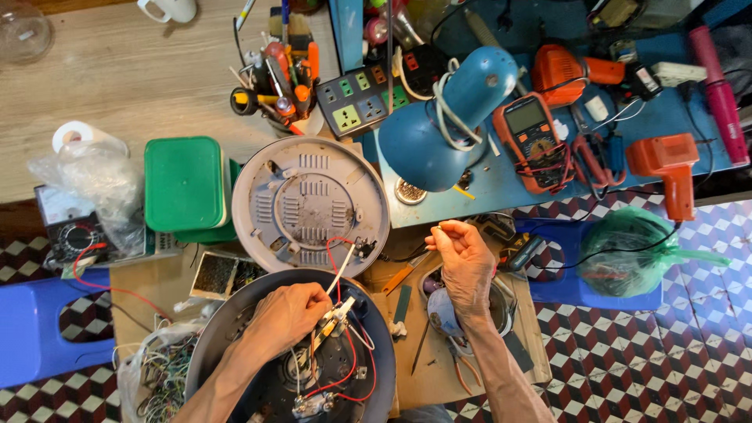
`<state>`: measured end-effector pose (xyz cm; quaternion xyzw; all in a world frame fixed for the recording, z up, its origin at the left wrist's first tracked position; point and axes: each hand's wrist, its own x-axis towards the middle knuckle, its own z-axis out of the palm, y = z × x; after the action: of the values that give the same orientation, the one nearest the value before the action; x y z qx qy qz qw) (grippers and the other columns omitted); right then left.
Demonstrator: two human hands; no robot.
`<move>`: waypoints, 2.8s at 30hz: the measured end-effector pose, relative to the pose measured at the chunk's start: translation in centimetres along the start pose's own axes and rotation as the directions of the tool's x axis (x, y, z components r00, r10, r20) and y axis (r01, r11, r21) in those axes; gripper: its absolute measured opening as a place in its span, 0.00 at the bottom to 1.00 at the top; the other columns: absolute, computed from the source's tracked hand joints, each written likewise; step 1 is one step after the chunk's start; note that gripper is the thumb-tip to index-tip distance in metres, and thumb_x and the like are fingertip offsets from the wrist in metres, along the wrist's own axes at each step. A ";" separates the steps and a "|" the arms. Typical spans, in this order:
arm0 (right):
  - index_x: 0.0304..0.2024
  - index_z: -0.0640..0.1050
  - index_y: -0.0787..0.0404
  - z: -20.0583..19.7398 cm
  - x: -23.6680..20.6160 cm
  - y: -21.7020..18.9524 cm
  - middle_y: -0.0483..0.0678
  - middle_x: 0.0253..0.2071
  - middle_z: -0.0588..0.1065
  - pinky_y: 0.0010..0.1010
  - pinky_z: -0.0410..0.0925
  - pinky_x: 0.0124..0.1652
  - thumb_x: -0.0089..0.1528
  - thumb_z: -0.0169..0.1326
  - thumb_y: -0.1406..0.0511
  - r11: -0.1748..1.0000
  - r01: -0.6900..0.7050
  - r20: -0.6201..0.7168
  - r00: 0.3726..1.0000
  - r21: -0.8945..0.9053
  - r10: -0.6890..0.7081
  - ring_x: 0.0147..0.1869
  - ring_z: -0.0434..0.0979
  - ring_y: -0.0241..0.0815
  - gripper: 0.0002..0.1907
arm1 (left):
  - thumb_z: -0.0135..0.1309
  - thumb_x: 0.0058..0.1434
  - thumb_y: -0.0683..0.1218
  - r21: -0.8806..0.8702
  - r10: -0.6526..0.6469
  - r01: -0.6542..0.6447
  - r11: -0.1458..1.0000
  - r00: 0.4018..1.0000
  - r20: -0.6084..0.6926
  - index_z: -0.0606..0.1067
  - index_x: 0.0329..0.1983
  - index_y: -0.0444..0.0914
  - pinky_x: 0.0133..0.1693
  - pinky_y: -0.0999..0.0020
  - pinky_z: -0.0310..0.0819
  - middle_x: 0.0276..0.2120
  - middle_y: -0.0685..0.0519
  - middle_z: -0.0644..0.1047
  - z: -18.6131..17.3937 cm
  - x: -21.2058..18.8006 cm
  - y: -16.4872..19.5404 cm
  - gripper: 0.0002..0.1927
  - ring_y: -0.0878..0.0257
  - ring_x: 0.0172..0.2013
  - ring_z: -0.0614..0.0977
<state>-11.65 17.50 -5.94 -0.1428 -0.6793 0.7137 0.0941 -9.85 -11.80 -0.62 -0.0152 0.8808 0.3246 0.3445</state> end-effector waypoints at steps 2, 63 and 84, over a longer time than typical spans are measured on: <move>0.49 0.75 0.69 0.4 -0.8 -0.3 0.50 0.42 0.79 0.25 0.76 0.47 0.66 0.55 0.74 1.000 0.015 0.049 0.999 0.010 -0.016 0.44 0.82 0.37 0.09 | 0.53 0.59 0.54 0.003 -0.003 0.003 1.000 1.000 0.005 0.82 0.35 0.40 0.35 0.58 0.75 0.24 0.47 0.82 -0.1 -0.1 0.1 0.14 0.52 0.28 0.85; 0.44 0.84 0.62 9.1 -12.0 0.9 0.43 0.43 0.75 0.21 0.66 0.44 0.62 0.62 0.68 0.969 -0.079 0.354 0.921 -0.234 0.160 0.45 0.72 0.32 0.08 | 0.54 0.58 0.51 -0.013 0.127 -0.128 0.992 0.990 -0.055 0.83 0.35 0.41 0.36 0.57 0.77 0.24 0.48 0.82 1.5 1.0 -2.6 0.11 0.51 0.28 0.85; 0.46 0.82 0.64 9.0 -11.7 -0.4 0.47 0.39 0.77 0.24 0.69 0.41 0.64 0.59 0.67 0.930 0.062 0.414 0.904 -0.364 0.102 0.41 0.76 0.35 0.09 | 0.54 0.57 0.50 -0.048 0.113 -0.113 0.992 0.994 -0.013 0.83 0.33 0.40 0.36 0.57 0.78 0.24 0.46 0.82 1.3 1.5 -2.7 0.11 0.51 0.28 0.85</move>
<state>-3.65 5.20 -4.29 -0.0057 -0.8033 0.5883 -0.0926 -9.50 -12.91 -3.75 0.0248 0.8738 0.3647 0.3208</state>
